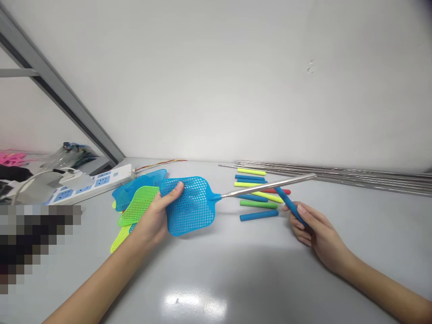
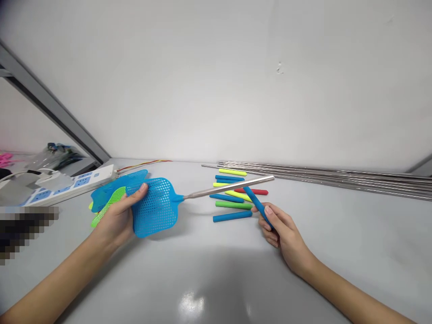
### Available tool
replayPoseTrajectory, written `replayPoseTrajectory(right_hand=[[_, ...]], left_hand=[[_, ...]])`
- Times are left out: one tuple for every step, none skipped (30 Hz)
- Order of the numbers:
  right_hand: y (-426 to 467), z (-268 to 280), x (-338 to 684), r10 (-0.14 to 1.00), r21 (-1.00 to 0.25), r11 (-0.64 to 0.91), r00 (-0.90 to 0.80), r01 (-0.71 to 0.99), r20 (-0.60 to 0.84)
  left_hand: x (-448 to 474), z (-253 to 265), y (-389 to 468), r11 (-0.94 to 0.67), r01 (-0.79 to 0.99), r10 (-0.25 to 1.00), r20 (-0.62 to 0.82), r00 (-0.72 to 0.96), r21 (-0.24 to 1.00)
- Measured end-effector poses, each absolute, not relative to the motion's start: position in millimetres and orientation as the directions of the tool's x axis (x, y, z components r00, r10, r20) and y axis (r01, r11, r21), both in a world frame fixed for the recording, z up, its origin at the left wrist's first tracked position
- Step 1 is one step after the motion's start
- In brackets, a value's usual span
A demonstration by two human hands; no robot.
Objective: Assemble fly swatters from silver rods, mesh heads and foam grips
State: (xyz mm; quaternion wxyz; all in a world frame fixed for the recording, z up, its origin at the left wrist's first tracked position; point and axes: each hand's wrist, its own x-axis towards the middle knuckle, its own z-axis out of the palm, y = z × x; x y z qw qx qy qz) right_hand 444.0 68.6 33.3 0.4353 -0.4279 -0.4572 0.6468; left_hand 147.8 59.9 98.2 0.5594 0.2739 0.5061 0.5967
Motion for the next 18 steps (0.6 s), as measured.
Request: replayPoseTrajectory(right_hand=[[70.8, 33.6, 445.1, 0.952, -0.946, -0.230, -0.255, -0.227, -0.170], [72.8, 34.0, 446.2, 0.951, -0.927, -0.248, -0.253, -0.281, -0.178], [74.7, 34.5, 447.3, 0.952, -0.906, -0.256, -0.250, -0.337, -0.176], [76.6, 35.1, 448.5, 0.954, -0.881, -0.260, -0.247, -0.396, -0.170], [78.4, 35.8, 449.8, 0.954, -0.846, -0.268, -0.247, -0.460, -0.168], [80.3, 36.4, 451.1, 0.953, -0.805, -0.281, -0.251, -0.522, -0.169], [82.4, 36.9, 452.5, 0.951, -0.763, -0.295, -0.258, -0.575, -0.172], [84.6, 37.3, 453.9, 0.947, -0.724, -0.309, -0.268, -0.616, -0.176], [86.7, 37.7, 455.2, 0.943, -0.693, -0.324, -0.280, -0.644, -0.181], [88.8, 37.8, 456.4, 0.940, -0.671, -0.333, -0.288, -0.662, -0.183], [90.6, 37.9, 457.5, 0.939, -0.660, -0.337, -0.291, -0.672, -0.182], [92.1, 37.7, 458.3, 0.939, -0.654, -0.336, -0.291, -0.678, -0.181], [93.2, 37.4, 458.9, 0.939, -0.646, -0.336, -0.291, -0.685, -0.180], [93.8, 37.1, 459.1, 0.940, -0.640, -0.336, -0.291, -0.691, -0.180], [94.2, 36.6, 459.2, 0.939, -0.635, -0.338, -0.292, -0.695, -0.181], [94.3, 36.1, 459.0, 0.939, -0.632, -0.340, -0.293, -0.696, -0.182], [94.2, 35.7, 458.7, 0.938, -0.630, -0.341, -0.293, -0.698, -0.183], [94.1, 35.4, 458.3, 0.938, -0.629, -0.342, -0.293, -0.698, -0.184]], left_hand=[[146.4, 97.8, 61.9, 0.125, -0.390, 0.942, -0.232, -0.242, 0.912], [144.9, 97.2, 63.9, 0.118, -0.387, 0.940, -0.228, -0.253, 0.914], [143.4, 96.5, 65.7, 0.112, -0.383, 0.939, -0.224, -0.261, 0.917], [141.9, 95.7, 67.3, 0.111, -0.378, 0.937, -0.223, -0.268, 0.919], [140.2, 94.9, 68.7, 0.113, -0.370, 0.935, -0.225, -0.274, 0.922], [138.4, 94.1, 69.8, 0.120, -0.361, 0.934, -0.228, -0.275, 0.925], [136.7, 93.4, 70.8, 0.130, -0.351, 0.933, -0.234, -0.274, 0.927], [135.1, 92.8, 71.4, 0.140, -0.338, 0.933, -0.239, -0.269, 0.931], [133.6, 92.3, 71.9, 0.149, -0.328, 0.934, -0.242, -0.264, 0.933], [132.5, 92.0, 72.3, 0.151, -0.322, 0.934, -0.241, -0.263, 0.935], [131.6, 91.9, 72.6, 0.148, -0.319, 0.934, -0.238, -0.266, 0.936], [131.2, 91.8, 72.9, 0.143, -0.319, 0.932, -0.236, -0.275, 0.937], [131.0, 91.9, 73.3, 0.138, -0.320, 0.930, -0.234, -0.285, 0.937], [131.1, 92.0, 73.7, 0.137, -0.320, 0.927, -0.235, -0.292, 0.938], [131.5, 92.1, 74.1, 0.138, -0.318, 0.924, -0.237, -0.300, 0.938], [132.1, 92.2, 74.6, 0.136, -0.315, 0.919, -0.238, -0.313, 0.939], [132.7, 92.2, 75.2, 0.132, -0.311, 0.914, -0.237, -0.328, 0.941], [133.3, 92.0, 75.6, 0.126, -0.307, 0.909, -0.234, -0.344, 0.943]])
